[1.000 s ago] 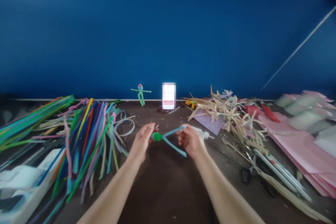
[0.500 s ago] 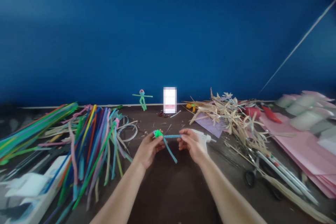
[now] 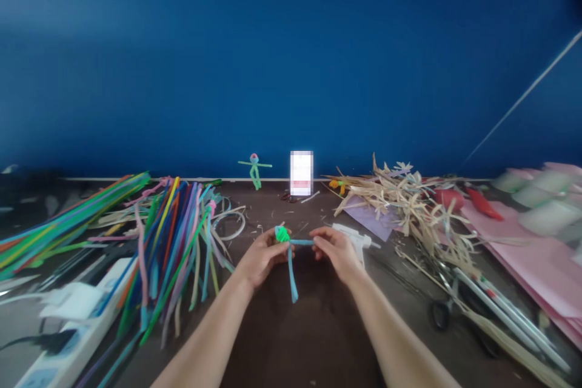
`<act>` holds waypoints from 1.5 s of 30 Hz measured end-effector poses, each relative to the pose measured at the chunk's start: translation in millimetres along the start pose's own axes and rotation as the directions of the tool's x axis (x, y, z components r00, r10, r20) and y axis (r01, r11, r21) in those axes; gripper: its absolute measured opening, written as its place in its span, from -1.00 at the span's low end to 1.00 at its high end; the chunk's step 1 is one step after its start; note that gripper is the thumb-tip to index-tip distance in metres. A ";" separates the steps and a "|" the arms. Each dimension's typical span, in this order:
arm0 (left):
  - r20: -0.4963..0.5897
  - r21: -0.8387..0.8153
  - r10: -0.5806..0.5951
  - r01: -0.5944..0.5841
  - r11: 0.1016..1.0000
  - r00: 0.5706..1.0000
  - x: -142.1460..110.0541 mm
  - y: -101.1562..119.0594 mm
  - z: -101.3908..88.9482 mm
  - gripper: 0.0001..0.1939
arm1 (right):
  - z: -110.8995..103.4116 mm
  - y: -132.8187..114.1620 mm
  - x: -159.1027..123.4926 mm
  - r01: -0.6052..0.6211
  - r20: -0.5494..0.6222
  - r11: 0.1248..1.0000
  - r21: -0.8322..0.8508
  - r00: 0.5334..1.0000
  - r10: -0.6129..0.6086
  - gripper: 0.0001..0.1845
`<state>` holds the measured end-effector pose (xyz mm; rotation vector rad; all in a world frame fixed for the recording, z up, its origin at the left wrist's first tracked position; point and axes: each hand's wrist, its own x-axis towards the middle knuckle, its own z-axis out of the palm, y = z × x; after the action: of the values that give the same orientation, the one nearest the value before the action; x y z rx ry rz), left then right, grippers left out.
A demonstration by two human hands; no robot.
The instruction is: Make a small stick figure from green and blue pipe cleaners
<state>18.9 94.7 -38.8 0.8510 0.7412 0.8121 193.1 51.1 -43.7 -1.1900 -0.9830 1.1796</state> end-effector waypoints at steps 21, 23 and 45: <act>0.069 -0.007 0.112 -0.112 0.994 0.991 -3.0 0.1 3.3 -0.73 | 10.0 -7.4 -8.9 -0.103 0.236 0.990 -0.092 0.964 0.123 -0.84; 0.070 0.007 0.097 -0.098 0.995 0.993 -3.1 1.8 2.2 -0.76 | 9.5 -8.3 -8.3 -0.037 0.187 0.979 -0.202 0.980 0.076 -0.89; 0.024 0.066 -0.140 0.138 0.988 0.990 2.2 0.6 -2.1 -0.85 | 8.7 -25.5 -15.9 0.399 0.151 0.725 -0.561 0.911 -0.384 -0.86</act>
<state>18.1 97.6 -39.8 0.8570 0.7958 0.6536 185.9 37.1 -16.7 -1.3418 -1.6028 0.5522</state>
